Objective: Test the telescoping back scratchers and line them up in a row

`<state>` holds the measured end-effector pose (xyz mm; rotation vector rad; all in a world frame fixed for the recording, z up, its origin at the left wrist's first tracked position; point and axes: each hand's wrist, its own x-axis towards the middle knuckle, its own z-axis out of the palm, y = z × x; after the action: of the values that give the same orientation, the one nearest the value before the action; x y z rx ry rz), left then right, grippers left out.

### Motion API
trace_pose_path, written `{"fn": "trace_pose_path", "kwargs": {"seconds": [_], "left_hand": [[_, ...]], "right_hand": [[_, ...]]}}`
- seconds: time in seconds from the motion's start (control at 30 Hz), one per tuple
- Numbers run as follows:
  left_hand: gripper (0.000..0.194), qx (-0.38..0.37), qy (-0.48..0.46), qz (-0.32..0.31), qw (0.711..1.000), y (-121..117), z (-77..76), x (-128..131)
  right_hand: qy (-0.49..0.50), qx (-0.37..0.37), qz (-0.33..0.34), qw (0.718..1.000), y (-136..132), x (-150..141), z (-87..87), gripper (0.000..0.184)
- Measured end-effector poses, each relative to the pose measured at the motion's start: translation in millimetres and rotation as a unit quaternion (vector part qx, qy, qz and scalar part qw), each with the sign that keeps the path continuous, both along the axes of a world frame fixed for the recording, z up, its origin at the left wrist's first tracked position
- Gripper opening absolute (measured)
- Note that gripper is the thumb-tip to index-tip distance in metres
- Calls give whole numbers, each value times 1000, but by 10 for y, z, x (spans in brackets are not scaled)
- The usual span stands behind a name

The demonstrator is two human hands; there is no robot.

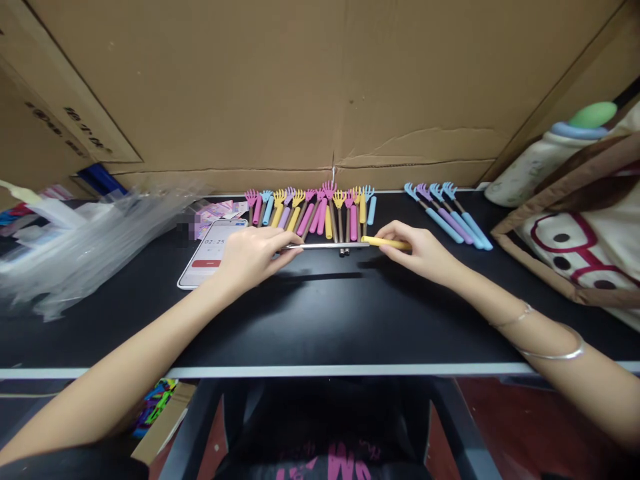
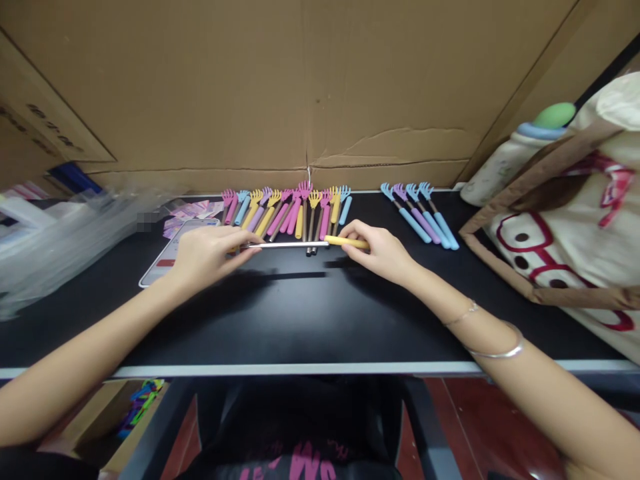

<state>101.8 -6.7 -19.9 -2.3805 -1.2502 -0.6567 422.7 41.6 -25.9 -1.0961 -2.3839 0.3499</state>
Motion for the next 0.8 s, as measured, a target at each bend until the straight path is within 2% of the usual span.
{"fn": "trace_pose_path", "kwargs": {"seconds": [0.1, 0.27, 0.57, 0.8], "left_hand": [[31, -3, -2, 5, 1000, 3, -8, 1], [29, 1, -4, 10, 1000, 11, -21, -3], [29, -13, -9, 22, 1000, 26, -34, -23], [27, 1, -1, 7, 1000, 34, -43, -37]], "right_hand": [[32, -50, 22, 998, 20, -7, -15, 16], [52, -88, 40, 994, -7, 3, 13, 16], [68, -89, 39, 993, -74, -32, 58, 17], [57, -72, 25, 995, -81, -37, 62, 17]]}}
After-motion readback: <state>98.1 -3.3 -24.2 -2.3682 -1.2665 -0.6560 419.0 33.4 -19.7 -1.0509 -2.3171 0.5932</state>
